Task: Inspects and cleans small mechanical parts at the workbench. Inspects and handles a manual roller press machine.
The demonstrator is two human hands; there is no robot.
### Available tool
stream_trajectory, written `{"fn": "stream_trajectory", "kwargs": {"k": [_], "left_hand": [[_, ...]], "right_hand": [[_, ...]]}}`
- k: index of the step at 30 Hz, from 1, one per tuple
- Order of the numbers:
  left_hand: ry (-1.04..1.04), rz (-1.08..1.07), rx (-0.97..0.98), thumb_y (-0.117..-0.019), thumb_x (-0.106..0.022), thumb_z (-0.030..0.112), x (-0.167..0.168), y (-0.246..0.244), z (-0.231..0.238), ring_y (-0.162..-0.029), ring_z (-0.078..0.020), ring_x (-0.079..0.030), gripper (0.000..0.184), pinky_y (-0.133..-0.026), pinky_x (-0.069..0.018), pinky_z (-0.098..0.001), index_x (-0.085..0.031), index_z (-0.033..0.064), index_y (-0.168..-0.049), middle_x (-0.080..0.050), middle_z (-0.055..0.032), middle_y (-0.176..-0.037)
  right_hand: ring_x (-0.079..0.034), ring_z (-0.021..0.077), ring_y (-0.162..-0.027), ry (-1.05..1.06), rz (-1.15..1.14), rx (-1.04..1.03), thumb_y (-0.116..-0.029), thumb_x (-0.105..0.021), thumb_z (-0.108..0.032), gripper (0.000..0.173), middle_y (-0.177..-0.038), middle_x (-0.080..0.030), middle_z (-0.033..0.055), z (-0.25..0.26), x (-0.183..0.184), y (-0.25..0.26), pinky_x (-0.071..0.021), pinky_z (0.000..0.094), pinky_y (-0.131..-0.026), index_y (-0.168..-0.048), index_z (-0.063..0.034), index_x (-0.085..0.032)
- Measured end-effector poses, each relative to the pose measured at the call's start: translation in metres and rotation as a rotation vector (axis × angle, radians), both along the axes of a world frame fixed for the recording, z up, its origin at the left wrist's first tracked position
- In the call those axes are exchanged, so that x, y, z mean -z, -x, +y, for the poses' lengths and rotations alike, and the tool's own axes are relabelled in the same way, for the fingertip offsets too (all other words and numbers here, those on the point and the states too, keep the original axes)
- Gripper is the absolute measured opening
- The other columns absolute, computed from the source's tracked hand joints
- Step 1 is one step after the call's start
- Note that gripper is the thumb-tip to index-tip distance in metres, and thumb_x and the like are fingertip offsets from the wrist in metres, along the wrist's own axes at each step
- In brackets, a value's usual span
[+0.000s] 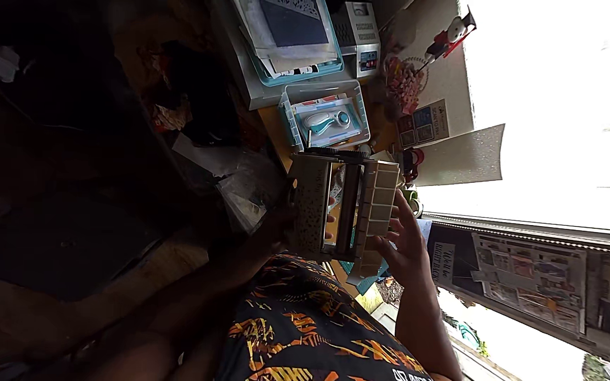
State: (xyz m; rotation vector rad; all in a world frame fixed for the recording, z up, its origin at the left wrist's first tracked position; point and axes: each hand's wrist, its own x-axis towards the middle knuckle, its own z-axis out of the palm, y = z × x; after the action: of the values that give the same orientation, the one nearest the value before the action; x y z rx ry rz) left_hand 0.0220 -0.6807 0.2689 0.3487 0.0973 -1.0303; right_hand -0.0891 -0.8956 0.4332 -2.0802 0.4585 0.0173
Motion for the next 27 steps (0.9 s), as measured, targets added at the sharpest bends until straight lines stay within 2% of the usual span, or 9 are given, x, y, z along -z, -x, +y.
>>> {"fn": "stream_trajectory", "kwargs": {"k": [2, 4, 9, 13, 16, 19, 23, 25, 27], "left_hand": [[-0.027, 0.000, 0.014, -0.0921, -0.067, 0.029, 0.004, 0.001, 0.000, -0.083, -0.0105, -0.073, 0.017, -0.077, -0.0633, -0.0315, -0.068, 0.0185, -0.105, -0.075, -0.0024, -0.092], [-0.091, -0.001, 0.006, -0.0896, -0.065, 0.020, 0.004, 0.002, 0.000, -0.081, -0.0089, -0.072, 0.014, -0.075, -0.0625, -0.0290, -0.067, 0.0173, -0.103, -0.075, -0.0010, -0.089], [-0.088, -0.068, 0.043, -0.0841, -0.071, 0.016, -0.002, 0.004, 0.003, -0.085, -0.0068, -0.072, 0.034, -0.078, -0.0620, -0.0271, -0.062, 0.0192, -0.116, -0.075, 0.0022, -0.094], [0.025, -0.154, 0.055, -0.0786, -0.081, 0.029, 0.003, 0.007, -0.002, -0.093, -0.0048, -0.071, 0.083, -0.081, -0.0613, -0.0259, -0.037, 0.0308, -0.149, -0.072, 0.0075, -0.107], [0.063, -0.140, 0.063, -0.0831, -0.077, 0.024, 0.005, 0.007, -0.004, -0.099, -0.0097, -0.071, 0.087, -0.086, -0.0612, -0.0301, -0.030, 0.0328, -0.156, -0.071, 0.0031, -0.116], [0.001, -0.138, 0.105, -0.0885, -0.061, 0.010, -0.009, 0.003, 0.000, -0.106, -0.0070, -0.068, 0.089, -0.088, -0.0597, -0.0276, -0.016, 0.0372, -0.160, -0.064, 0.0051, -0.129], [-0.052, -0.142, 0.116, -0.0857, -0.064, 0.011, -0.012, 0.001, -0.002, -0.100, -0.0060, -0.068, 0.085, -0.082, -0.0601, -0.0265, -0.025, 0.0372, -0.156, -0.065, 0.0053, -0.124], [-0.040, -0.159, 0.090, -0.0854, -0.071, 0.019, -0.011, 0.002, -0.004, -0.096, -0.0046, -0.069, 0.077, -0.079, -0.0607, -0.0253, -0.035, 0.0392, -0.150, -0.068, 0.0082, -0.119], [-0.024, -0.181, 0.096, -0.0861, -0.069, 0.016, -0.012, 0.002, -0.005, -0.097, -0.0047, -0.067, 0.074, -0.079, -0.0594, -0.0247, -0.037, 0.0387, -0.150, -0.064, 0.0073, -0.123]], "right_hand": [[-0.063, 0.0258, -0.126, -0.012, 0.003, -0.008, -0.0925, -0.076, -0.035, 0.086, -0.157, -0.046, 0.0081, -0.001, 0.000, 0.004, -0.0599, 0.0455, -0.099, -0.164, -0.0248, -0.029], [-0.064, 0.0287, -0.124, -0.067, -0.011, -0.024, -0.0936, -0.076, -0.036, 0.087, -0.156, -0.047, 0.0124, -0.001, 0.001, 0.008, -0.0611, 0.0463, -0.098, -0.164, -0.0214, -0.026], [-0.068, 0.0304, -0.116, -0.152, 0.036, -0.061, -0.0922, -0.079, -0.033, 0.090, -0.149, -0.052, 0.0171, 0.006, 0.005, 0.016, -0.0642, 0.0448, -0.090, -0.164, -0.0167, -0.027], [-0.068, 0.0247, -0.109, -0.102, 0.024, -0.060, -0.0921, -0.078, -0.031, 0.089, -0.141, -0.057, 0.0164, 0.011, 0.003, 0.016, -0.0631, 0.0387, -0.087, -0.163, -0.0105, -0.029], [-0.067, 0.0263, -0.110, -0.163, -0.043, 0.006, -0.0940, -0.076, -0.031, 0.086, -0.142, -0.055, 0.0186, 0.016, 0.008, 0.021, -0.0625, 0.0405, -0.088, -0.162, -0.0083, -0.029], [-0.066, 0.0212, -0.108, -0.165, -0.073, 0.076, -0.0963, -0.070, -0.035, 0.080, -0.139, -0.056, 0.0155, 0.022, 0.011, 0.022, -0.0609, 0.0371, -0.089, -0.160, -0.0063, -0.031], [-0.066, 0.0187, -0.106, -0.136, -0.096, 0.190, -0.0965, -0.062, -0.026, 0.069, -0.133, -0.061, 0.0133, 0.029, 0.012, 0.016, -0.0593, 0.0353, -0.090, -0.157, -0.0048, -0.036], [-0.065, 0.0179, -0.113, -0.107, -0.068, 0.212, -0.0970, -0.058, -0.026, 0.068, -0.136, -0.060, 0.0124, 0.030, 0.013, 0.013, -0.0577, 0.0352, -0.094, -0.158, -0.0065, -0.035], [-0.064, 0.0188, -0.119, -0.095, -0.031, 0.206, -0.0976, -0.060, -0.028, 0.068, -0.140, -0.058, 0.0114, 0.031, 0.012, 0.009, -0.0583, 0.0361, -0.096, -0.158, -0.0105, -0.035]]}}
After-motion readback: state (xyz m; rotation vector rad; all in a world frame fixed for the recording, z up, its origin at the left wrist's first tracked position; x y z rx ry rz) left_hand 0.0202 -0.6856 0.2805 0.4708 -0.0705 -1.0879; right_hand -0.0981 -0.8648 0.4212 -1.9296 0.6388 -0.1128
